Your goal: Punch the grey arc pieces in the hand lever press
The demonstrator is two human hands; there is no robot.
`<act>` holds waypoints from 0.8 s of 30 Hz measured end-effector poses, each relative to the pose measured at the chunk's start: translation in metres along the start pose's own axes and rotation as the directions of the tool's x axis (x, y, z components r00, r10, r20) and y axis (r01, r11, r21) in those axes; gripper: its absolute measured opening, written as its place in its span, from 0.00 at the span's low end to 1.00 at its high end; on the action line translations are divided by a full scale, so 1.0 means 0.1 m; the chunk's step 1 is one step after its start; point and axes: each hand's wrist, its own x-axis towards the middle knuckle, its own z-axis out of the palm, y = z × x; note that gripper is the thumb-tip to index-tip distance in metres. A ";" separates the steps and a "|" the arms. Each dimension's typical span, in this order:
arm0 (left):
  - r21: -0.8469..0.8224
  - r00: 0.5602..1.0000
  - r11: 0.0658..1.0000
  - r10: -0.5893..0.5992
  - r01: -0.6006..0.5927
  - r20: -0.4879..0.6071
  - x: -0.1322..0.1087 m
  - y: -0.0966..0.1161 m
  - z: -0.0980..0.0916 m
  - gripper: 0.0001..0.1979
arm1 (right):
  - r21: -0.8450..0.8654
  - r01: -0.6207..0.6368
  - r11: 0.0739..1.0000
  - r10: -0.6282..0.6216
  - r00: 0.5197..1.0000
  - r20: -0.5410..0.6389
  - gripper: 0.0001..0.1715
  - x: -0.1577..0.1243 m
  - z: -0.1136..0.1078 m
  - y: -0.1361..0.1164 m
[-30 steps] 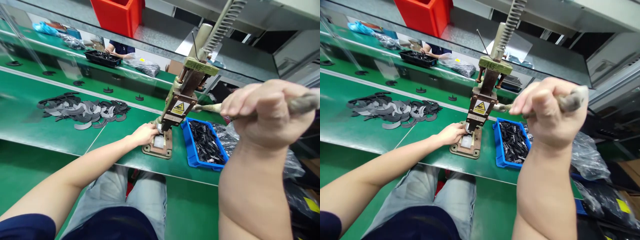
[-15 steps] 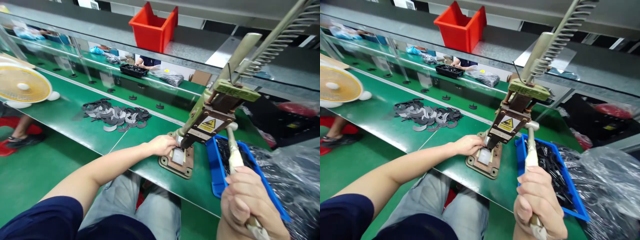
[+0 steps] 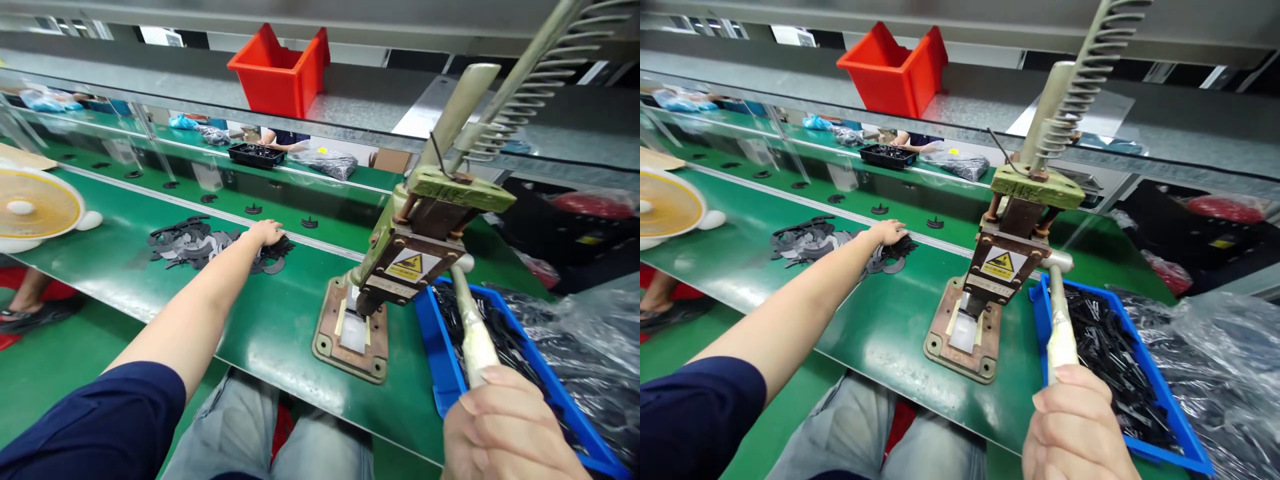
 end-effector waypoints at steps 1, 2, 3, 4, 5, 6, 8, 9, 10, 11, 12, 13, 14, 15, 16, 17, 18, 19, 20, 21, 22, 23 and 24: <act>0.009 0.999 1.000 0.000 0.000 0.042 0.03 0.00 0.05 0.28 | 0.005 0.026 1.000 -0.026 1.000 0.016 0.17 -0.01 -0.01 0.02; 0.022 0.996 1.000 -0.002 0.000 0.090 0.04 0.01 0.10 0.29 | 0.012 0.052 0.999 -0.052 0.999 0.006 0.17 -0.01 -0.02 0.03; 0.036 0.992 0.999 -0.004 0.000 0.125 0.03 0.03 0.15 0.30 | 0.012 0.066 0.998 -0.065 0.998 -0.010 0.18 -0.02 -0.03 0.05; 0.048 0.989 0.999 -0.004 -0.003 0.147 0.00 0.05 0.19 0.31 | 0.010 0.073 0.997 -0.073 0.997 -0.013 0.20 -0.02 -0.04 0.07; 0.059 0.987 0.998 -0.003 -0.007 0.161 -0.04 0.07 0.23 0.32 | 0.006 0.069 0.998 -0.069 0.998 0.008 0.20 -0.02 -0.05 0.09; 0.070 0.986 0.997 -0.001 -0.011 0.168 -0.11 0.10 0.26 0.32 | 0.014 0.077 0.997 -0.077 0.997 0.020 0.21 -0.02 -0.07 0.10; 0.085 0.985 0.996 0.009 -0.024 0.173 -0.26 0.16 0.29 0.33 | 0.060 0.106 0.993 -0.111 0.991 0.076 0.24 0.00 -0.10 0.12; 0.089 0.985 0.995 0.018 -0.034 0.174 -0.34 0.19 0.29 0.33 | 0.088 0.120 0.989 -0.130 0.985 0.117 0.24 0.01 -0.11 0.11; 0.090 0.984 0.995 0.028 -0.044 0.174 -0.41 0.21 0.29 0.33 | 0.110 0.126 0.986 -0.141 0.981 0.134 0.25 0.02 -0.13 0.10; 0.090 0.984 0.995 0.035 -0.051 0.172 -0.47 0.23 0.28 0.33 | 0.118 0.117 0.986 -0.135 0.978 0.159 0.26 0.04 -0.13 0.08; 0.088 0.985 0.995 0.039 -0.054 0.171 -0.51 0.25 0.26 0.32 | 0.115 0.101 0.988 -0.122 0.973 0.194 0.25 0.05 -0.14 0.05; 0.086 0.984 0.995 0.038 -0.054 0.172 -0.52 0.24 0.23 0.31 | 0.103 0.079 0.992 -0.100 0.970 0.222 0.25 0.06 -0.14 0.02; 0.082 0.984 0.995 0.033 -0.048 0.173 -0.50 0.23 0.19 0.31 | 0.090 0.058 0.994 -0.077 0.970 0.233 0.25 0.07 -0.13 -0.01; 0.079 0.985 0.996 0.023 -0.037 0.173 -0.46 0.20 0.15 0.30 | 0.086 0.052 0.995 -0.070 0.972 0.225 0.26 0.08 -0.12 -0.04; 0.077 0.986 0.997 0.007 -0.020 0.169 -0.40 0.17 0.11 0.28 | 0.087 0.057 0.995 -0.074 0.974 0.214 0.26 0.08 -0.11 -0.06; 0.077 0.988 0.997 -0.014 0.002 0.157 -0.33 0.12 0.07 0.27 | 0.088 0.067 0.994 -0.084 0.974 0.209 0.27 0.08 -0.09 -0.07; 0.079 0.990 0.997 -0.036 0.025 0.138 -0.25 0.07 0.04 0.26 | 0.087 0.076 0.993 -0.092 0.975 0.203 0.27 0.08 -0.08 -0.07; 0.081 0.991 0.996 -0.058 0.048 0.117 -0.17 0.01 0.02 0.26 | 0.093 0.094 0.991 -0.112 0.973 0.202 0.27 0.08 -0.07 -0.05; 0.084 0.992 0.994 -0.076 0.068 0.099 -0.10 -0.04 0.02 0.28 | 0.102 0.117 0.988 -0.135 0.971 0.195 0.28 0.08 -0.06 -0.01; 0.086 0.992 0.993 -0.090 0.083 0.090 -0.03 -0.09 0.03 0.31 | 0.111 0.138 0.984 -0.156 0.972 0.178 0.28 0.07 -0.06 0.03; 0.088 0.991 0.992 -0.100 0.091 0.093 0.03 -0.13 0.05 0.34 | 0.128 0.161 0.979 -0.181 0.971 0.156 0.28 0.07 -0.06 0.08; 0.089 0.989 0.992 -0.103 0.094 0.108 0.08 -0.16 0.09 0.37 | 0.150 0.195 0.969 -0.214 0.969 0.127 0.28 0.06 -0.07 0.12; 0.089 0.986 0.992 -0.102 0.091 0.133 0.13 -0.18 0.14 0.38 | 0.171 0.225 0.959 -0.245 0.964 0.105 0.28 0.06 -0.08 0.17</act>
